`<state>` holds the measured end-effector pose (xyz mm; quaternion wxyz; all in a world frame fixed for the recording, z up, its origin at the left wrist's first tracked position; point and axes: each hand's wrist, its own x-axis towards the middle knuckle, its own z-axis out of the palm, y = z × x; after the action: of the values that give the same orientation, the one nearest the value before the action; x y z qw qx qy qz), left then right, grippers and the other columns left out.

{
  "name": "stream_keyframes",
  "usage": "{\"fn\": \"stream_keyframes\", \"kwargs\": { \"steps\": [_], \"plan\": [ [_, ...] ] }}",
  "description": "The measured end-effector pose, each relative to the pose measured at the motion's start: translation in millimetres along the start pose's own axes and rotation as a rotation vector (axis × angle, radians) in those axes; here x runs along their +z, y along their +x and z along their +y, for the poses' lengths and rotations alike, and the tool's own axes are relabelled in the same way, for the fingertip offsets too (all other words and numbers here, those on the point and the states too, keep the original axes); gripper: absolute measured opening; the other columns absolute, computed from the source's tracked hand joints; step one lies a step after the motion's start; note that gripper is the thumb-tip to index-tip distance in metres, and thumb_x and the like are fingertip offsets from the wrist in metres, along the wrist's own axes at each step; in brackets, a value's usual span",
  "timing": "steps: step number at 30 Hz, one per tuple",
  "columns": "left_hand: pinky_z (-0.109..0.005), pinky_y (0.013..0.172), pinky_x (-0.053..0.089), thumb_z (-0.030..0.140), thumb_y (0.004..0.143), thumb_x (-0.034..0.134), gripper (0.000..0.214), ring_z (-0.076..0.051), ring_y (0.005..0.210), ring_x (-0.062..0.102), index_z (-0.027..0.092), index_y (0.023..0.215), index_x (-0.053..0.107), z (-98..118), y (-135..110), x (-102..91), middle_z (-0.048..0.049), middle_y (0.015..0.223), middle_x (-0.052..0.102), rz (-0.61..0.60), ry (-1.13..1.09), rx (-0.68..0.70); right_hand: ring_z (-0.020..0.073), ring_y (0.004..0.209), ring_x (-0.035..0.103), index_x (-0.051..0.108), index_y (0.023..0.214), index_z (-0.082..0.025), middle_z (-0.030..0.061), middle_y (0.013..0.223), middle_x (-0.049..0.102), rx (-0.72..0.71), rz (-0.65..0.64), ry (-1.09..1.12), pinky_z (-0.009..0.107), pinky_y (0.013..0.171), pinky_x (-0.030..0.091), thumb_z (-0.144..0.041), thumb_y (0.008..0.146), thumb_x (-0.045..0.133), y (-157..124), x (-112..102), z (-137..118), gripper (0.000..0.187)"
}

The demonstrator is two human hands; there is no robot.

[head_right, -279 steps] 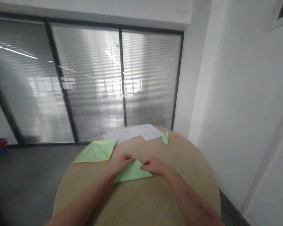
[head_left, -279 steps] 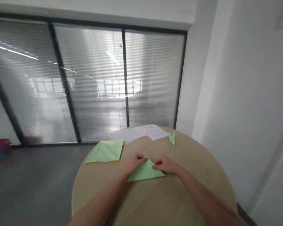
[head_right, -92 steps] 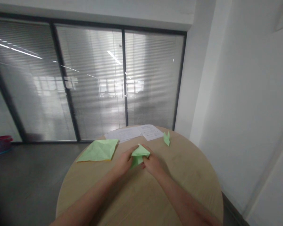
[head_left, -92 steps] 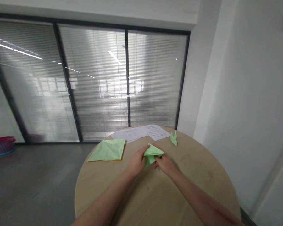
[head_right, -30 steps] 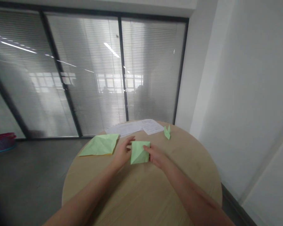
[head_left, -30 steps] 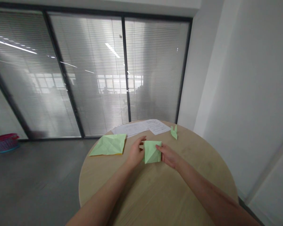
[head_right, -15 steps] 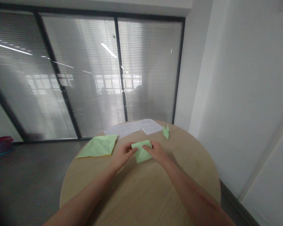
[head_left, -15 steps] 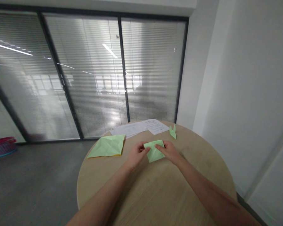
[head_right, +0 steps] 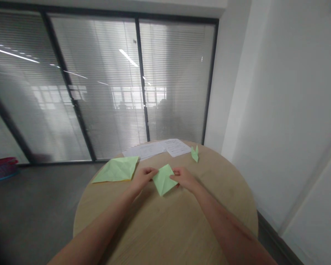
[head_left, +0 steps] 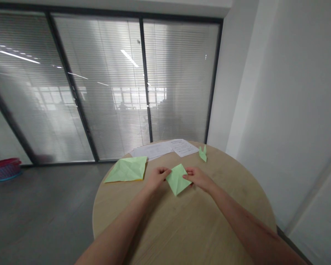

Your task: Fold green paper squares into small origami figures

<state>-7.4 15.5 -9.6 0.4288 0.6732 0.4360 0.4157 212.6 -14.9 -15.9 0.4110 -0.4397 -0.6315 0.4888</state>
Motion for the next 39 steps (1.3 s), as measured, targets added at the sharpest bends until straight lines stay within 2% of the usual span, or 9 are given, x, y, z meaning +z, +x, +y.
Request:
{"fn": "stream_keyframes", "kwargs": {
  "steps": [4,11,14,18,22,25,29,33,39],
  "plan": [
    [-0.022,0.048,0.037,0.049,0.076,0.062,0.037,-0.01,0.05,0.047,0.013,0.066,0.066,-1.1,1.2,-0.7,0.0003,0.055,0.055,-0.054,0.096,0.001,0.0126,0.063,0.063,0.067,0.11,-0.014,0.0081,0.091,0.073,0.005,-0.037,-0.074,0.018,0.048,0.044,-0.03,0.079,0.064,-2.5,1.8,-3.1,0.035],
    [-0.025,0.049,0.047,0.051,0.072,0.065,0.037,-0.013,0.054,0.053,0.014,0.07,0.066,0.7,1.6,-4.6,-0.0001,0.06,0.056,0.098,-0.016,-0.052,0.0114,0.054,0.061,0.065,0.1,-0.014,0.0031,0.072,0.068,0.065,-0.032,0.011,0.021,0.048,0.049,-0.034,0.076,0.068,3.9,-7.2,9.4,0.032],
    [-0.025,0.049,0.048,0.052,0.071,0.066,0.039,-0.013,0.054,0.054,0.014,0.071,0.066,0.8,1.7,-7.3,-0.0004,0.061,0.057,0.138,-0.034,-0.064,0.0124,0.059,0.063,0.063,0.103,-0.015,0.003,0.075,0.068,0.084,0.012,0.066,0.023,0.052,0.051,-0.032,0.073,0.072,5.8,-12.5,13.7,0.035],
    [-0.023,0.046,0.046,0.053,0.072,0.066,0.039,-0.012,0.053,0.053,0.014,0.07,0.064,2.3,0.8,-9.2,-0.0003,0.061,0.056,0.159,-0.06,-0.079,0.0117,0.058,0.062,0.062,0.108,-0.017,0.0043,0.08,0.069,0.103,0.064,0.058,0.021,0.049,0.048,-0.03,0.072,0.073,5.5,-19.1,15.9,0.04],
    [-0.022,0.045,0.044,0.054,0.072,0.066,0.041,-0.012,0.051,0.053,0.013,0.07,0.064,4.2,-1.4,-8.5,-0.0007,0.06,0.057,0.107,-0.044,-0.086,0.0102,0.056,0.059,0.062,0.109,-0.017,0.0052,0.082,0.067,0.121,0.181,0.053,0.019,0.045,0.043,-0.036,0.081,0.063,7.8,-21.2,17.4,0.034],
    [-0.024,0.045,0.045,0.055,0.072,0.065,0.042,-0.013,0.051,0.054,0.013,0.072,0.064,6.1,-4.7,-4.9,-0.0012,0.059,0.058,0.041,0.002,-0.107,0.0112,0.062,0.06,0.065,0.106,-0.016,0.0069,0.086,0.067,0.092,0.185,0.046,0.02,0.048,0.045,-0.044,0.086,0.056,9.4,-15.8,15.5,0.035],
    [-0.025,0.046,0.045,0.057,0.072,0.064,0.044,-0.013,0.048,0.053,0.013,0.069,0.064,7.0,-9.6,3.3,0.0001,0.055,0.055,-0.068,0.076,-0.129,0.0124,0.063,0.06,0.068,0.097,-0.014,0.0067,0.083,0.068,0.052,0.105,0.014,0.021,0.052,0.043,-0.05,0.082,0.06,7.9,-2.5,10.2,0.04],
    [-0.024,0.045,0.039,0.058,0.071,0.064,0.045,-0.012,0.045,0.048,0.013,0.066,0.064,1.9,-10.8,11.3,0.001,0.052,0.052,-0.191,0.085,-0.103,0.0101,0.055,0.051,0.065,0.077,-0.012,0.0011,0.065,0.062,-0.014,0.135,-0.039,0.021,0.052,0.036,-0.044,0.076,0.067,6.1,5.6,7.6,0.032],
    [-0.024,0.051,0.035,0.049,0.072,0.064,0.037,-0.013,0.053,0.049,0.013,0.067,0.068,-2.6,-8.4,12.5,-0.001,0.058,0.058,-0.164,0.145,-0.007,0.0098,0.053,0.047,0.064,0.069,-0.014,-0.0012,0.058,0.058,-0.031,0.116,-0.093,0.021,0.051,0.032,-0.04,0.076,0.066,4.4,7.4,7.9,0.027]
  ]
}}
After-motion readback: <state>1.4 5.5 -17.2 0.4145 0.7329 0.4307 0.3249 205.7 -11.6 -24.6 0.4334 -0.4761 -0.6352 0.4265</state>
